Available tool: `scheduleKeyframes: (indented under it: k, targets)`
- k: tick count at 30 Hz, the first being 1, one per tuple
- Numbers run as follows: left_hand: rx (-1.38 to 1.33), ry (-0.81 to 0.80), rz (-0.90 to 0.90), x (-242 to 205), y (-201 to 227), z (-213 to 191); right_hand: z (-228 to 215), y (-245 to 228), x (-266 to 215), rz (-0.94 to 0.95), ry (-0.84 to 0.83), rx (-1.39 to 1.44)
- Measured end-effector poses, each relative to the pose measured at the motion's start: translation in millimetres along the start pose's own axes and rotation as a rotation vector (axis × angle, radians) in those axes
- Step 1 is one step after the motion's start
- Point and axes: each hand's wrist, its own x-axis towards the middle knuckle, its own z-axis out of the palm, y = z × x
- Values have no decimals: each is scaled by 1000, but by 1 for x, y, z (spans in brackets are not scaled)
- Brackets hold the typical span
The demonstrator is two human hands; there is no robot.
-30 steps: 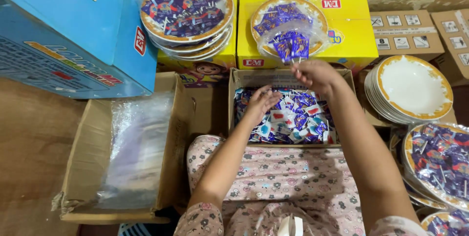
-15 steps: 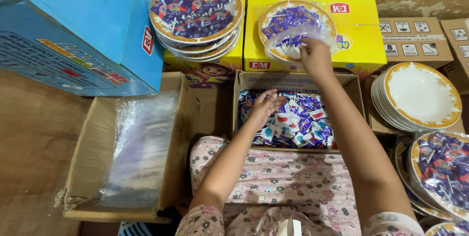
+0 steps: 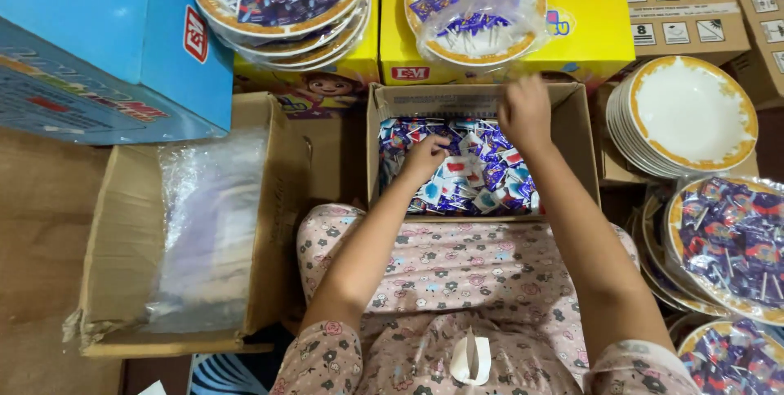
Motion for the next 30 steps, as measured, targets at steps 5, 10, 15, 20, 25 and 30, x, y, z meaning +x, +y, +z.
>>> scheduleKeyframes:
  k: [5, 10, 15, 20, 25, 30]
  targets:
    - [166, -85, 10, -4, 5, -1, 0, 11, -101, 253, -839, -58]
    - [117, -180, 22, -28, 41, -21, 46, 40, -149, 467, -1149, 80]
    - [59, -177, 9, -27, 34, -20, 24, 25, -132, 498, -939, 110]
    - [-28, -171, -11, -14, 20, -13, 19, 63, -125, 570, -391, -20]
    - [-538, -175, -181, -18, 36, -12, 14, -1, -89, 752, -273, 518]
    - [-543, -5, -220, -8, 15, -9, 12, -44, -52, 515, -628, 656]
